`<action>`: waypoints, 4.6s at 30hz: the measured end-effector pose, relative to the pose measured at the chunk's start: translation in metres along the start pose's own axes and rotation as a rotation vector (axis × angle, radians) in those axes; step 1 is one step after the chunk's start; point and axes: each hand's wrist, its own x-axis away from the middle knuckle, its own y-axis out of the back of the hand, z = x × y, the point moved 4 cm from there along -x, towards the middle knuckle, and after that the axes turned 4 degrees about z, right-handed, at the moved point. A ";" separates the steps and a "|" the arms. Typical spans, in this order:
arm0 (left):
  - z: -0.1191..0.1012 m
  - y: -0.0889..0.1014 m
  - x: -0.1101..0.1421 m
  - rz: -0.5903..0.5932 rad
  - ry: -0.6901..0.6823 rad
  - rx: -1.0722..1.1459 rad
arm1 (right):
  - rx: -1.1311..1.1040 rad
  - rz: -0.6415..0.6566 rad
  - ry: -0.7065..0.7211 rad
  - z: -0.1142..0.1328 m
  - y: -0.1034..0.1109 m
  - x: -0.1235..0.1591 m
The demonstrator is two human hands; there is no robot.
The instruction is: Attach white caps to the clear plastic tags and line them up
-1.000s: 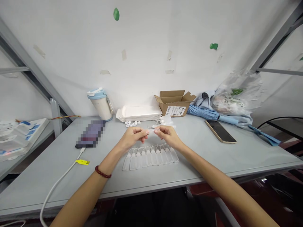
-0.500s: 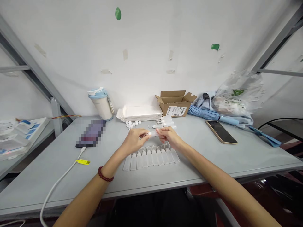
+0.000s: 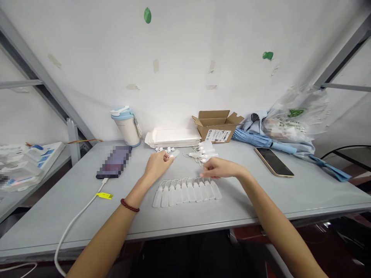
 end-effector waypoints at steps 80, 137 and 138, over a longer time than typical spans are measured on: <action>-0.020 -0.016 0.001 0.142 -0.188 0.429 | -0.130 -0.442 0.260 0.001 -0.008 -0.021; -0.035 -0.019 0.016 0.305 -0.126 0.675 | -0.687 -0.285 0.184 0.003 -0.021 -0.025; -0.034 -0.019 0.016 0.305 -0.126 0.676 | -0.691 -0.284 0.189 0.003 -0.021 -0.025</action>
